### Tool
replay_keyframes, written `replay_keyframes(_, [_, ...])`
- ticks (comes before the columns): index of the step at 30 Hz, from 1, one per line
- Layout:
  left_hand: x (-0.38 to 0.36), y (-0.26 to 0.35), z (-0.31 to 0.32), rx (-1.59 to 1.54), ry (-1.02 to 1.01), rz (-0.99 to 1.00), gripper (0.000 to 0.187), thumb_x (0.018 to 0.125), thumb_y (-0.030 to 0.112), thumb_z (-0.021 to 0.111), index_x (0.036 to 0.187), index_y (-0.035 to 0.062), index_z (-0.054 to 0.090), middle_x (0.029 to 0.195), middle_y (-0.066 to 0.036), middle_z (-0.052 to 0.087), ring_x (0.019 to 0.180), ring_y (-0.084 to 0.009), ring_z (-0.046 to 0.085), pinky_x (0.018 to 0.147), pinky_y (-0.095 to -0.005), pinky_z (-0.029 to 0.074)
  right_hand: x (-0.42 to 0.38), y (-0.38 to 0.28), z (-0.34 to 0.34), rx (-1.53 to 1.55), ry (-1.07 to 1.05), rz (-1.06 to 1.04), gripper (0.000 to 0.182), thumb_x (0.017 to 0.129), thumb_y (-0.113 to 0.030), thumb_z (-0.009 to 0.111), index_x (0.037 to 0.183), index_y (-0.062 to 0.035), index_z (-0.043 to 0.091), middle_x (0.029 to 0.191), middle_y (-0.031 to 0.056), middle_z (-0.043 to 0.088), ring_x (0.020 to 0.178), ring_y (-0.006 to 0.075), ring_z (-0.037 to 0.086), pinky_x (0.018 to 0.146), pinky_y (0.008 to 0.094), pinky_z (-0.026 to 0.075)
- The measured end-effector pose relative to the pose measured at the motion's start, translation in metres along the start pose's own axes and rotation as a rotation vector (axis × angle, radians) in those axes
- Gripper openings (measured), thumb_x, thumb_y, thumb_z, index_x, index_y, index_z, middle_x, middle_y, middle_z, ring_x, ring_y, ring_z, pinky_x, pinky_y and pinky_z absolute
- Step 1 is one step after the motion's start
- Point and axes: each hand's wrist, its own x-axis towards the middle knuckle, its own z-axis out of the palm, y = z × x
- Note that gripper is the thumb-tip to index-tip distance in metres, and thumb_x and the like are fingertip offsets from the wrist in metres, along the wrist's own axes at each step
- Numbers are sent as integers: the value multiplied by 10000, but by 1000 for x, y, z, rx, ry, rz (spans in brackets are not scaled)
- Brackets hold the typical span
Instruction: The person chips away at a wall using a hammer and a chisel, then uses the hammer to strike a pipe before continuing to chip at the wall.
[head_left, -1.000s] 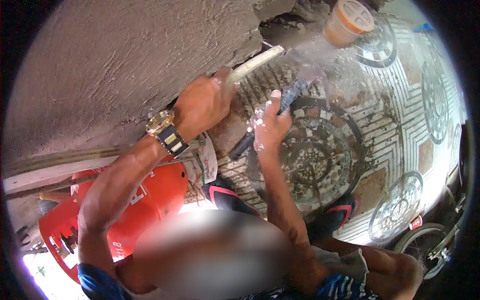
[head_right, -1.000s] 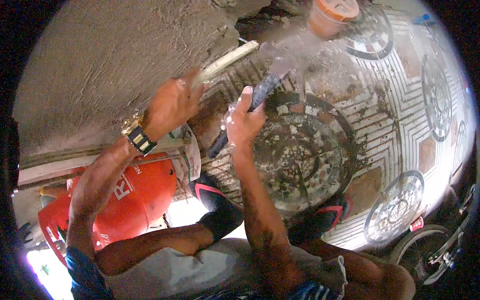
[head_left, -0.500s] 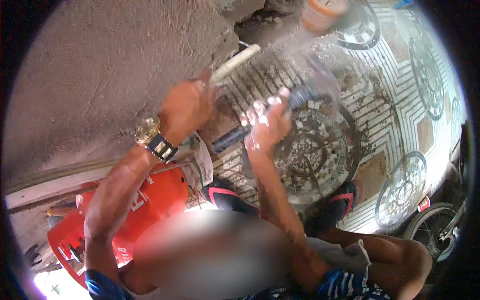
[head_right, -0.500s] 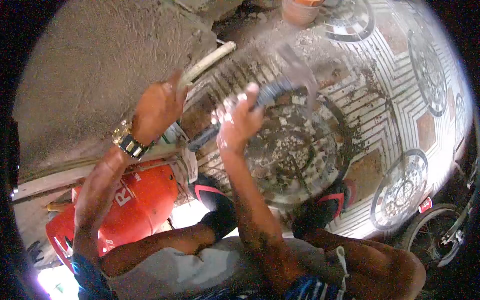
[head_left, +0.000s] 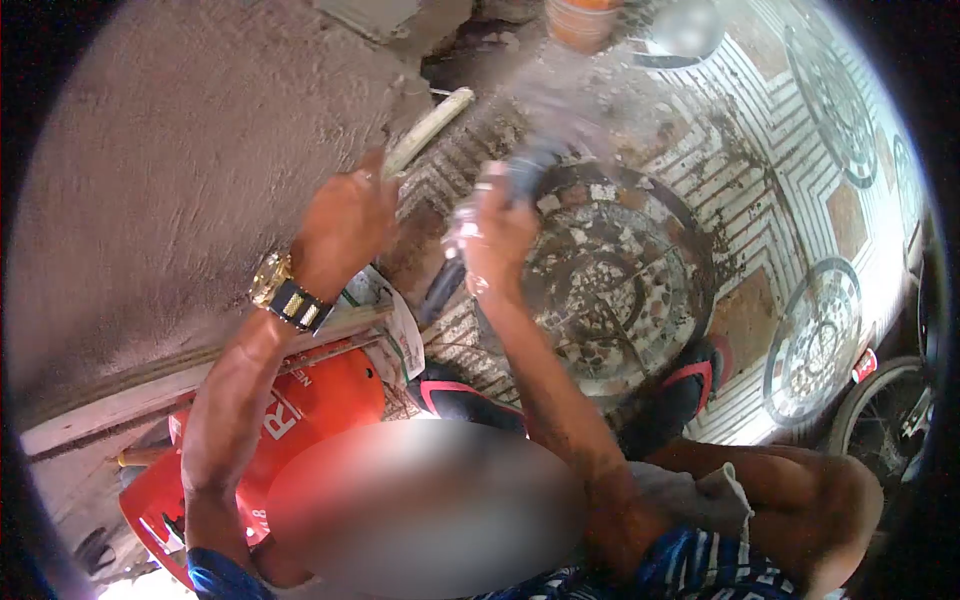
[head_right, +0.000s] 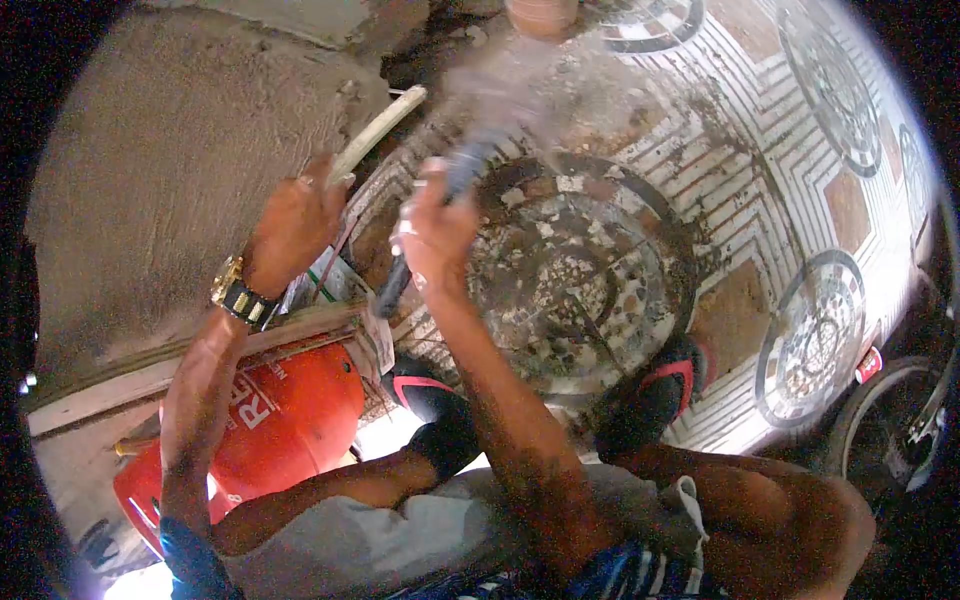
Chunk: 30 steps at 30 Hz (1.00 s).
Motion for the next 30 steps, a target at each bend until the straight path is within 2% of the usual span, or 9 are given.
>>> replay_keyframes(3, [2, 12, -6, 110, -132, -37, 409, 917, 290, 567, 1162, -37, 557, 668, -251, 610, 604, -401, 620, 509, -482, 481, 12, 21, 1, -318, -175, -28, 357, 944, -410, 549, 846, -72, 489, 559, 2, 469, 423, 99, 460, 364, 267, 372])
replay_keyframes(8, [-2, -1, 4, 286, -40, 168, 354, 928, 274, 544, 1167, 15, 582, 727, -225, 640, 571, -369, 602, 489, -445, 488, -20, -14, -1, 228, 45, 32, 320, 959, -363, 544, 837, -101, 407, 530, -11, 416, 354, 120, 421, 316, 290, 360])
replay_keyframes(13, [-7, -29, 29, 708, 81, 517, 326, 950, 244, 510, 1170, 13, 581, 727, -239, 626, 547, -356, 580, 488, -433, 485, -7, -29, -14, 268, 9, 106, 332, 966, -398, 523, 840, -119, 394, 544, 1, 401, 391, 122, 385, 362, 296, 337])
replay_keyframes(18, [2, -6, 4, 316, -58, 270, 224, 953, 256, 509, 1002, 62, 608, 710, -116, 621, 533, -237, 560, 443, -351, 442, -8, -31, -11, 242, -35, 88, 344, 958, -397, 543, 825, -121, 386, 546, -9, 389, 396, 118, 386, 365, 295, 339])
replay_keyframes(21, [7, 21, -18, 49, -103, -78, 219, 948, 230, 519, 1052, 61, 609, 870, -198, 663, 552, -261, 583, 443, -375, 461, -5, -36, -11, 216, -58, 118, 350, 950, -405, 559, 812, -126, 399, 543, -16, 384, 396, 121, 391, 364, 293, 344])
replay_keyframes(23, [3, 0, -14, 177, -15, 204, 194, 939, 212, 530, 1037, 65, 610, 974, -221, 653, 552, -257, 585, 446, -378, 466, -6, -39, -12, 247, -60, 115, 354, 946, -409, 565, 806, -127, 402, 544, -17, 383, 399, 120, 396, 365, 294, 346])
replay_keyframes(25, [4, -1, -19, 163, -22, 251, 246, 933, 218, 547, 1080, 26, 590, 936, -253, 635, 580, -312, 596, 480, -404, 474, -6, -41, -12, 252, -50, 132, 354, 944, -411, 567, 805, -129, 405, 546, -17, 383, 402, 121, 402, 367, 296, 348])
replay_keyframes(27, [7, 5, -26, 9, -128, 67, 394, 929, 248, 569, 1180, -55, 551, 756, -293, 610, 637, -427, 615, 544, -451, 486, -4, -41, -13, 235, -26, 170, 350, 944, -411, 568, 808, -132, 407, 549, -15, 383, 407, 122, 409, 370, 299, 352])
replay_keyframes(30, [7, 5, -27, 23, -115, 104, 377, 930, 244, 566, 1162, -53, 565, 747, -290, 609, 630, -421, 617, 537, -454, 482, -3, -41, -16, 268, -85, 126, 350, 947, -409, 563, 807, -130, 406, 550, -11, 386, 406, 123, 407, 371, 300, 354])
